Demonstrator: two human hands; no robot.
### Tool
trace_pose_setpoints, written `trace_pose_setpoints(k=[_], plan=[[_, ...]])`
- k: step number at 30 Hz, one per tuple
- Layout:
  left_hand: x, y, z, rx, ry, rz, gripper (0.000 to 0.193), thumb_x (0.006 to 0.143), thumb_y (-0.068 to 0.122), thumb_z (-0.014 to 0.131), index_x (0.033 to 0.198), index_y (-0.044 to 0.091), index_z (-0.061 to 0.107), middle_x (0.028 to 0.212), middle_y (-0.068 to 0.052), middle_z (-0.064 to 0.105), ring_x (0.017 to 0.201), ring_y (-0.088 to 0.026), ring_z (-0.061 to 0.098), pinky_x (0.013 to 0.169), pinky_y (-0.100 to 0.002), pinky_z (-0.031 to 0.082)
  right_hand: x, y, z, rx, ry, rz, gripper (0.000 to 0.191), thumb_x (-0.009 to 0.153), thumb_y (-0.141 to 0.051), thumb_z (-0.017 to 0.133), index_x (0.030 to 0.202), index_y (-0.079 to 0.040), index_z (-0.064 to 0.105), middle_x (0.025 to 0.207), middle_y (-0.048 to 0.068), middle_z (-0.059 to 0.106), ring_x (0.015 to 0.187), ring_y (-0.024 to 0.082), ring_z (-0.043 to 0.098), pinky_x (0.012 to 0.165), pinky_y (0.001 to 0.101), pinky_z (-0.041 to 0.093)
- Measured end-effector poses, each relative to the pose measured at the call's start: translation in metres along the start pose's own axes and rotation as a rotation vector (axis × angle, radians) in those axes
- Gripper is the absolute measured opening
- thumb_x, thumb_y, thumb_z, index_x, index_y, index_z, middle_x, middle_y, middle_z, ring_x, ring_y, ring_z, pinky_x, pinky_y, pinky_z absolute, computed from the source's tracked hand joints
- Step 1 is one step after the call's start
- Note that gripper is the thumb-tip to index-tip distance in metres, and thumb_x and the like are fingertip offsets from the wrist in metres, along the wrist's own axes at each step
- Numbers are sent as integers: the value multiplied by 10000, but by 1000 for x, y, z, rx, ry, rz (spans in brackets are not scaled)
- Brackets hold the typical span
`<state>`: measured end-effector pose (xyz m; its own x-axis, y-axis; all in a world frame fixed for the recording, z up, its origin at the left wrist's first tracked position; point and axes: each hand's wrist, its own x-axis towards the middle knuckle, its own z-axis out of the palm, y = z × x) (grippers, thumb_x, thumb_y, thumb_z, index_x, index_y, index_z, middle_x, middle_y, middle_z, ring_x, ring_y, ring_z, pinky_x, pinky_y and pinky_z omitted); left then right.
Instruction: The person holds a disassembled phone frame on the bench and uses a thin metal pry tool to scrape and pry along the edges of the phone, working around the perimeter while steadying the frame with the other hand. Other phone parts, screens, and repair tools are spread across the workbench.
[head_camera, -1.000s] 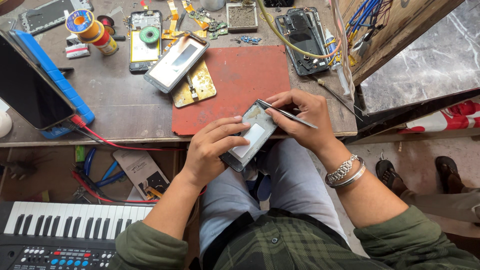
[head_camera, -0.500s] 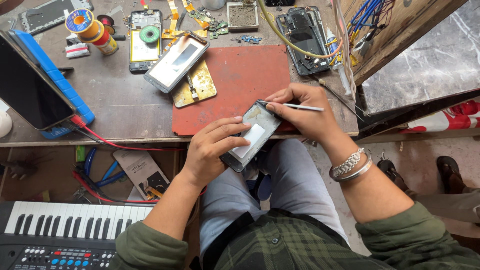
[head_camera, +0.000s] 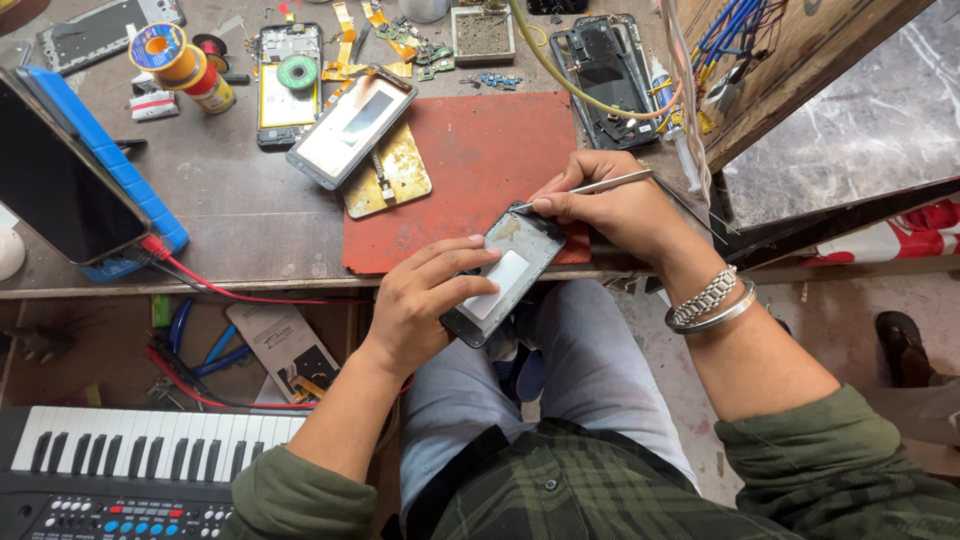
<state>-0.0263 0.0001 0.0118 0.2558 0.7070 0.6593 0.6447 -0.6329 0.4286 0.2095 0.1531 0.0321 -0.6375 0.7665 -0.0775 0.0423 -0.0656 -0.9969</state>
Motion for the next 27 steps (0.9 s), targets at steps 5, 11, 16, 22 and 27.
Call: trace_pose_setpoints(k=[5, 11, 16, 22, 27], plan=[[0, 0, 0, -6, 4, 5, 224, 729, 33, 768, 936, 102, 715, 1216, -51, 726, 1223, -293, 675, 1006, -409, 570, -2, 9, -1, -18, 17, -103, 158, 923, -63, 772, 863, -24, 632, 978, 137, 772, 756, 97, 649, 627, 248, 533], [-1, 1, 0, 3, 2, -11, 238, 715, 39, 772, 939, 103, 720, 1218, -50, 727, 1221, -289, 676, 1000, -406, 570, -11, 15, 7, -205, 84, -246, 143, 895, -40, 786, 928, 10, 656, 1044, 136, 767, 936, 131, 721, 817, 275, 606], [0, 1, 1, 2, 12, -8, 232, 725, 46, 782, 940, 109, 719, 1218, -42, 726, 1224, -283, 677, 1008, -402, 570, -10, 11, 10, -285, 106, -271, 113, 888, -36, 785, 898, 13, 684, 1033, 133, 774, 925, 130, 726, 808, 268, 596], [-1, 0, 1, 9, 5, -2, 234, 722, 41, 770, 941, 108, 721, 1219, -45, 728, 1222, -283, 679, 1002, -402, 571, -8, 10, 12, -311, 112, -249, 100, 889, -52, 781, 877, 12, 705, 1010, 128, 776, 889, 117, 710, 788, 262, 583], [0, 0, 1, 10, 2, -1, 218, 735, 31, 757, 933, 113, 718, 1214, -40, 729, 1222, -281, 680, 1003, -400, 573, -2, 10, 7, -261, 77, -179, 125, 892, -71, 775, 844, 5, 687, 989, 120, 781, 860, 103, 710, 758, 257, 594]])
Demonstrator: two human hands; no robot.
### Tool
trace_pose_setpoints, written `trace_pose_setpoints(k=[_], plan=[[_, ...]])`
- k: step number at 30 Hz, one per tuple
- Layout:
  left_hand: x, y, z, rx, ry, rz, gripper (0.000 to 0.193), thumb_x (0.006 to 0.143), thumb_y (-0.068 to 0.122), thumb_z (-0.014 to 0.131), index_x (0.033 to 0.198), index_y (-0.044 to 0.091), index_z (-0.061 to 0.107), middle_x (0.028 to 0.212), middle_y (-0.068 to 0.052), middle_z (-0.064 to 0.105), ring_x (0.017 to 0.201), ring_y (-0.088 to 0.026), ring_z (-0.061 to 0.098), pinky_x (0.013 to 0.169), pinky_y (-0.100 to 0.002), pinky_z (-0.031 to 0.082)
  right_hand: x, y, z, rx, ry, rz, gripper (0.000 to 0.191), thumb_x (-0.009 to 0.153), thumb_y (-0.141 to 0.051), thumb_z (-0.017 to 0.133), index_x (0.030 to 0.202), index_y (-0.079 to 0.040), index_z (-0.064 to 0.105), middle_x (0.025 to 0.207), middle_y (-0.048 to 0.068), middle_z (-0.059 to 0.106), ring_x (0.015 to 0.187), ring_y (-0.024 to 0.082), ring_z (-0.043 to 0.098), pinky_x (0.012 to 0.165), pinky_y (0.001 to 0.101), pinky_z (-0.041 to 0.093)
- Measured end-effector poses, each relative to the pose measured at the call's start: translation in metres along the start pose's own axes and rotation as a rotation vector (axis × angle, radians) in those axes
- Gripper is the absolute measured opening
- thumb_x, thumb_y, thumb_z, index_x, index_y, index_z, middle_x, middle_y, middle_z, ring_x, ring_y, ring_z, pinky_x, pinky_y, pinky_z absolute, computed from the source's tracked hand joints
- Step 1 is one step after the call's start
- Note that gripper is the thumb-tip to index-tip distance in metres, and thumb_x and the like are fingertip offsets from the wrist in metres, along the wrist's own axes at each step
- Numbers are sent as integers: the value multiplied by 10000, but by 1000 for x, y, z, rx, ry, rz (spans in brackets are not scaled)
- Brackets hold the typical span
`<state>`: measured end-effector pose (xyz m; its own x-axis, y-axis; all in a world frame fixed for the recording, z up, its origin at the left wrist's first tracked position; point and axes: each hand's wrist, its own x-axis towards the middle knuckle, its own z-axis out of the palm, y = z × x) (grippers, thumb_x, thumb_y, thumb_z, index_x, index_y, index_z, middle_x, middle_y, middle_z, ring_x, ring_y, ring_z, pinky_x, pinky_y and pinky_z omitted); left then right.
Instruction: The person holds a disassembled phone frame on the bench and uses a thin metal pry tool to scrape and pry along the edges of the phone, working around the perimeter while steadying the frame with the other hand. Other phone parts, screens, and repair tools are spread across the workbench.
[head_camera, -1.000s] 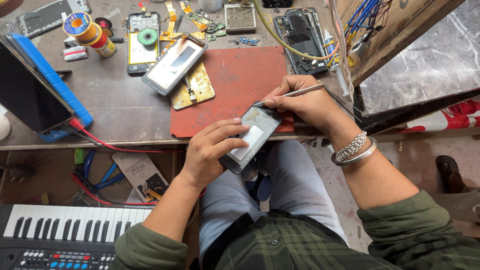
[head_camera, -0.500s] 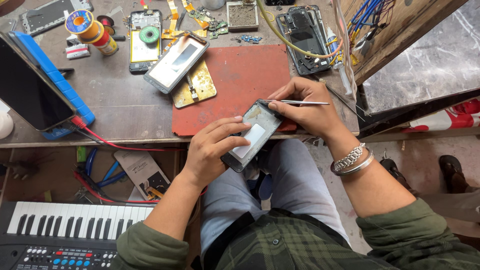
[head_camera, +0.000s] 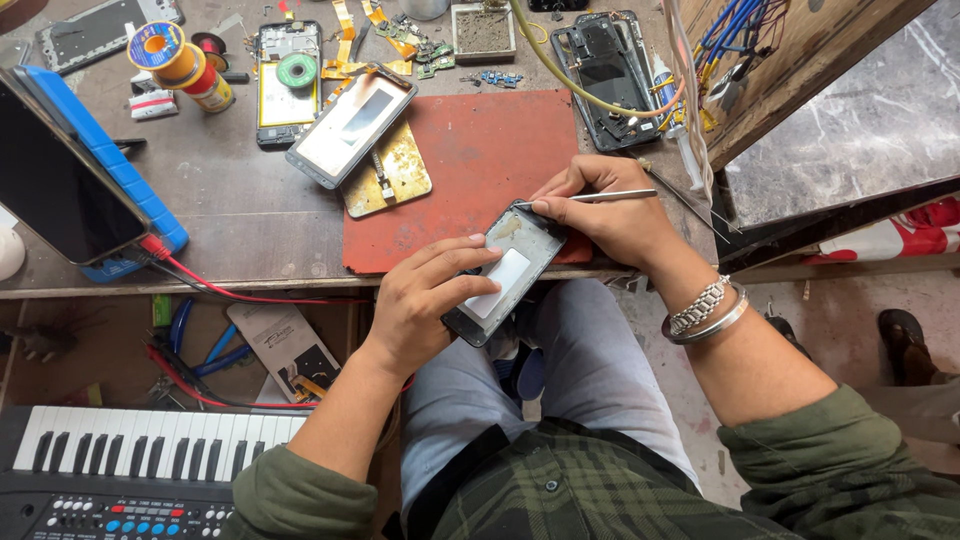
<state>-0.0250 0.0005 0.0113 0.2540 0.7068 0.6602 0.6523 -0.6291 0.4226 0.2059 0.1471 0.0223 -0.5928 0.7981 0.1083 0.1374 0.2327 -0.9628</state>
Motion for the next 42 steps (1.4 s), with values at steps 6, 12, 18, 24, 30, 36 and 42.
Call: trace_pose_setpoints(k=[6, 12, 18, 24, 30, 36, 42], plan=[[0, 0, -1, -10, -2, 0, 219, 725, 42, 756, 931, 106, 716, 1208, -49, 725, 1210, -287, 675, 990, -404, 570, 8, 5, -7, 182, -39, 133, 248, 897, -91, 803, 773, -47, 593, 961, 115, 772, 769, 89, 667, 651, 236, 547], [0, 0, -1, 5, -7, 4, 237, 724, 17, 757, 938, 112, 720, 1221, -38, 727, 1229, -277, 675, 1005, -401, 573, 12, 4, -11, 184, -41, 184, 233, 897, -111, 795, 788, -65, 593, 947, 102, 779, 792, 87, 701, 654, 226, 551], [-1, 1, 0, 5, 0, -10, 256, 706, 13, 773, 936, 113, 719, 1224, -35, 727, 1230, -273, 672, 1002, -401, 572, -6, -1, 0, 91, 32, -65, 150, 910, -78, 794, 905, -24, 655, 1008, 100, 776, 890, 100, 712, 775, 250, 595], [-1, 1, 1, 8, 3, -21, 251, 711, 25, 784, 935, 119, 722, 1224, -30, 726, 1229, -268, 673, 999, -395, 572, -13, -10, 10, -203, 125, -162, 122, 871, -47, 804, 894, 7, 698, 980, 99, 782, 862, 106, 727, 755, 260, 595], [-2, 1, 1, 3, 5, -28, 260, 708, 21, 778, 944, 119, 727, 1233, -33, 727, 1233, -268, 673, 1001, -395, 572, -18, -16, 14, -349, 131, -278, 92, 883, -33, 794, 878, 15, 715, 988, 99, 789, 828, 112, 745, 720, 256, 593], [-2, 0, 1, 1, 3, -25, 251, 714, 42, 795, 942, 122, 727, 1230, -33, 726, 1230, -268, 672, 998, -395, 569, -15, -14, 12, -345, 129, -237, 84, 860, -45, 805, 879, 8, 743, 947, 96, 792, 799, 115, 742, 709, 257, 583], [-2, 0, 1, -3, 8, -19, 259, 705, 52, 794, 945, 123, 732, 1232, -39, 723, 1226, -274, 675, 999, -399, 572, -10, -6, 8, -255, 96, -220, 95, 879, -56, 807, 883, 9, 739, 966, 102, 793, 859, 118, 744, 764, 266, 588]])
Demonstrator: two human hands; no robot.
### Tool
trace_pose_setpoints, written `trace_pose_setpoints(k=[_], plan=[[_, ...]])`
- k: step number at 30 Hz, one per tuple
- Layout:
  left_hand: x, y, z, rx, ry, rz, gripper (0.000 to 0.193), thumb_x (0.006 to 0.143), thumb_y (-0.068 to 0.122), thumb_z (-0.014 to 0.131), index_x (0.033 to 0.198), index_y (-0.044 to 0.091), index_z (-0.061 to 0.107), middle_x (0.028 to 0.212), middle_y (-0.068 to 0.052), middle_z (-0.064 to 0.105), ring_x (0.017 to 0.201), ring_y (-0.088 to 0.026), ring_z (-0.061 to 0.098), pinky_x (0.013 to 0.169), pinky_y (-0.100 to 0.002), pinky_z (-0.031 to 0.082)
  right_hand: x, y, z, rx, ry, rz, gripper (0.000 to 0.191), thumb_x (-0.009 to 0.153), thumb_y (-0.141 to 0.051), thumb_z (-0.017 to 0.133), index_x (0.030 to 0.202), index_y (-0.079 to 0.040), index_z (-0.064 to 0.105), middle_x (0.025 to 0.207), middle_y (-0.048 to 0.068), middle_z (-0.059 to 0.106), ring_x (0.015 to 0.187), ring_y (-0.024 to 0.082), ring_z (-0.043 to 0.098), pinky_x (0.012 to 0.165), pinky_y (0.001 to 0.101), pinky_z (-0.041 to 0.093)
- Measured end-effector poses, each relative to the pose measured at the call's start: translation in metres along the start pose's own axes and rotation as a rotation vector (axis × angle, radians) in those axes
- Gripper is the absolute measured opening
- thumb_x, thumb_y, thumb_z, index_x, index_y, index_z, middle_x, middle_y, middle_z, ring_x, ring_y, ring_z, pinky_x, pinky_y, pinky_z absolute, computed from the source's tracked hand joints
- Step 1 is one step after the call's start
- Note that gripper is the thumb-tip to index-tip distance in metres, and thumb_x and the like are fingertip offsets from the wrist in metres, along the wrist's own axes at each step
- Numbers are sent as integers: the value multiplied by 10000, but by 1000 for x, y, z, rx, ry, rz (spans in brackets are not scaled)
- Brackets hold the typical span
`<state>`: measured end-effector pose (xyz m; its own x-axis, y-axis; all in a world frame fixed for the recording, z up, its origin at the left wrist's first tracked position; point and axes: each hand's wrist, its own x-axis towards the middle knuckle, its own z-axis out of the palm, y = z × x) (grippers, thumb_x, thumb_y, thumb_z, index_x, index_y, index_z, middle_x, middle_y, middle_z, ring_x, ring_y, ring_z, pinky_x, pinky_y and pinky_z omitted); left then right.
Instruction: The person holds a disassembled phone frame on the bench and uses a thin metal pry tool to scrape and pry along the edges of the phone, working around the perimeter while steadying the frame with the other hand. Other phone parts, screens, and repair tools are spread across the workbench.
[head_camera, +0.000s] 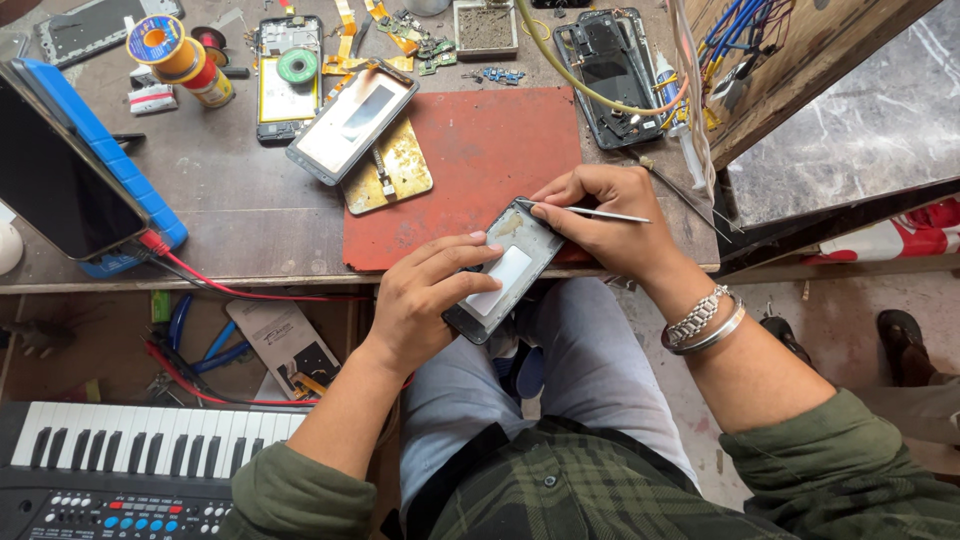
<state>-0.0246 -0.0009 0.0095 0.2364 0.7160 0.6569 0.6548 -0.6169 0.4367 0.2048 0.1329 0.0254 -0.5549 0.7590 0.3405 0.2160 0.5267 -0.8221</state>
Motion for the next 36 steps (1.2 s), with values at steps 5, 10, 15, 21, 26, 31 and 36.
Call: trace_pose_setpoints(k=[5, 10, 15, 21, 26, 31, 36], plan=[[1, 1, 0, 7, 0, -5, 251, 707, 44, 791, 937, 123, 728, 1228, -32, 727, 1226, -271, 677, 997, -397, 574, -1, 3, 1, 114, 9, 61, 107, 887, -51, 798, 883, 12, 712, 1008, 114, 789, 902, 127, 747, 790, 272, 600], [0, 1, 0, 17, -5, -6, 266, 695, 29, 782, 939, 124, 732, 1228, -31, 731, 1227, -270, 678, 994, -396, 576, -2, 2, 1, 34, 12, 27, 99, 877, -45, 802, 893, 16, 725, 996, 115, 791, 882, 128, 743, 770, 273, 591], [0, 0, 1, 14, -2, -5, 259, 703, 35, 787, 940, 124, 732, 1223, -32, 730, 1225, -269, 678, 993, -394, 575, 0, 3, -2, -31, -32, -18, 96, 874, -46, 807, 884, 21, 738, 990, 122, 792, 877, 127, 744, 772, 275, 581], [0, 0, -1, 8, -4, 6, 255, 703, 48, 791, 940, 118, 730, 1224, -45, 726, 1223, -278, 674, 1001, -402, 568, 3, 8, -3, 218, -59, 146, 107, 892, -55, 780, 885, 14, 698, 1028, 127, 787, 917, 123, 731, 801, 266, 595], [-1, 0, 0, 11, -7, -1, 264, 698, 33, 783, 942, 119, 732, 1228, -41, 728, 1227, -275, 675, 1004, -400, 569, 0, 4, 2, 101, 6, 57, 107, 879, -48, 795, 866, 13, 708, 995, 115, 786, 877, 115, 734, 764, 259, 588], [0, -1, 0, 18, -6, -6, 259, 701, 32, 786, 938, 124, 734, 1221, -36, 732, 1225, -270, 678, 998, -395, 573, -2, -7, 3, -125, 29, -61, 89, 860, -42, 809, 882, 10, 740, 943, 101, 789, 801, 125, 739, 706, 260, 567], [1, 1, 0, 19, 0, -1, 243, 711, 36, 784, 933, 120, 731, 1215, -37, 734, 1219, -271, 683, 992, -393, 577, 1, -7, 0, -94, -14, -71, 97, 850, -45, 809, 864, 12, 732, 964, 107, 790, 815, 129, 753, 714, 259, 578]])
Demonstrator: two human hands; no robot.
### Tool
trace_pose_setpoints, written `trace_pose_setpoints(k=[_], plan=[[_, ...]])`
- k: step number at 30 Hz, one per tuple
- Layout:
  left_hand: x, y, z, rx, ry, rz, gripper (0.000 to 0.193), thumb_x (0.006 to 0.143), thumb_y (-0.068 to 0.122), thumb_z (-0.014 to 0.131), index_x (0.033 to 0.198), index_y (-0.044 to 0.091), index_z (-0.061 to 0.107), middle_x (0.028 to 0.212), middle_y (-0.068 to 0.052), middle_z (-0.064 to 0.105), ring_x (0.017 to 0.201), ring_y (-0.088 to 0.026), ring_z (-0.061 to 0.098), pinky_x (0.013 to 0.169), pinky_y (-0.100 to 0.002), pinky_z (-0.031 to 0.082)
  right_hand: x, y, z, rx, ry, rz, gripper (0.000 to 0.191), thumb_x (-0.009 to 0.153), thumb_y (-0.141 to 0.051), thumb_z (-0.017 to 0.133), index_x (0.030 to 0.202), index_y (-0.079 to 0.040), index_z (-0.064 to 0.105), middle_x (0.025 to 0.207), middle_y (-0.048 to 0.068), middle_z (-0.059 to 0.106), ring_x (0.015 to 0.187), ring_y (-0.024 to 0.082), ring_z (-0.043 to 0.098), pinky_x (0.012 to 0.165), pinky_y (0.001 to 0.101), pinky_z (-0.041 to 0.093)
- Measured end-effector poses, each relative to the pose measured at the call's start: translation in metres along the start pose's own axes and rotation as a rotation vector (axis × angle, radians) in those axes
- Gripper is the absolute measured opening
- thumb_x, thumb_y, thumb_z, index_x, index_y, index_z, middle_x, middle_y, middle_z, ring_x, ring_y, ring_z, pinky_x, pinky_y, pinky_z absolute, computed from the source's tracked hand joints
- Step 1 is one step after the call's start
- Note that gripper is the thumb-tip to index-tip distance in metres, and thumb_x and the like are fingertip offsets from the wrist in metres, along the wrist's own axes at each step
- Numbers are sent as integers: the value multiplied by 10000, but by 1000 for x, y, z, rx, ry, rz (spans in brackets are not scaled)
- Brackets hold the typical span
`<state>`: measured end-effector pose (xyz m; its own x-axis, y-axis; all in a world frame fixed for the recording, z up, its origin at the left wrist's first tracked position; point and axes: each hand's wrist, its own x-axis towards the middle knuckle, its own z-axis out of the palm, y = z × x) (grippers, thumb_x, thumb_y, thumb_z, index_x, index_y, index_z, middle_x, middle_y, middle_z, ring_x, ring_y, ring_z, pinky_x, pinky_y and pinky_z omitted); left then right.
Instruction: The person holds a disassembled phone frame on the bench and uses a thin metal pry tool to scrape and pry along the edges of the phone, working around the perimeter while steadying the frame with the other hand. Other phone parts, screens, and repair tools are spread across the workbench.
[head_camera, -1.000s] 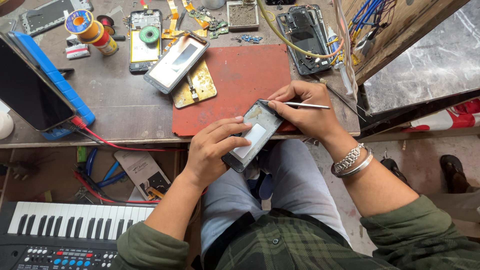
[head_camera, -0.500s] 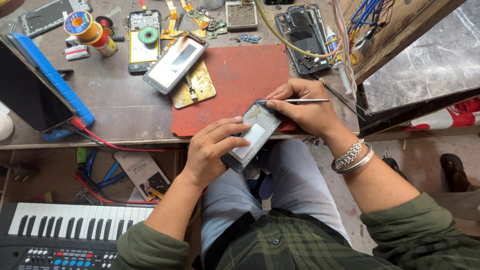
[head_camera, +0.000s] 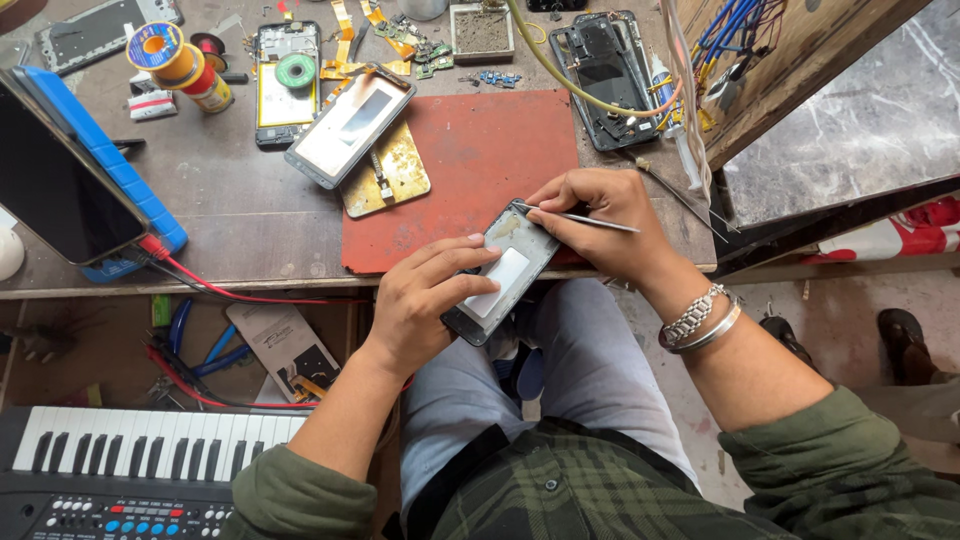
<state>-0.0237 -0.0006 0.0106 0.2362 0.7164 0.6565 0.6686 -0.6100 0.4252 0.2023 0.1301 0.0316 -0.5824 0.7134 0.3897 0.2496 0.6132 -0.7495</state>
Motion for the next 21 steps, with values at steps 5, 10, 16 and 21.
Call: trace_pose_setpoints(k=[5, 10, 16, 21], plan=[[1, 0, -1, -4, -2, 6, 237, 713, 44, 787, 931, 115, 730, 1213, -41, 733, 1216, -274, 683, 991, -395, 576, 2, 8, -1, 138, -36, 54, 98, 869, -38, 804, 856, 18, 725, 969, 115, 790, 852, 127, 746, 758, 264, 586], [0, 0, -1, -6, -1, 10, 232, 717, 58, 794, 932, 115, 730, 1218, -44, 729, 1217, -277, 679, 997, -398, 573, 0, 13, 0, 211, -10, 101, 111, 875, -38, 803, 865, 20, 709, 979, 112, 785, 875, 119, 733, 777, 263, 589], [-1, -1, 0, -4, -4, 6, 246, 711, 58, 794, 941, 120, 734, 1230, -43, 728, 1225, -276, 675, 1004, -397, 571, -3, 9, 2, 151, 44, 93, 118, 872, -46, 810, 871, 14, 708, 983, 100, 786, 882, 114, 736, 771, 261, 588], [-1, -2, 0, 1, -5, 5, 258, 704, 37, 791, 941, 120, 731, 1232, -38, 729, 1232, -271, 678, 1010, -395, 573, -1, 2, 0, 22, 31, 1, 92, 863, -39, 810, 894, 12, 738, 967, 94, 785, 846, 126, 742, 745, 260, 574]])
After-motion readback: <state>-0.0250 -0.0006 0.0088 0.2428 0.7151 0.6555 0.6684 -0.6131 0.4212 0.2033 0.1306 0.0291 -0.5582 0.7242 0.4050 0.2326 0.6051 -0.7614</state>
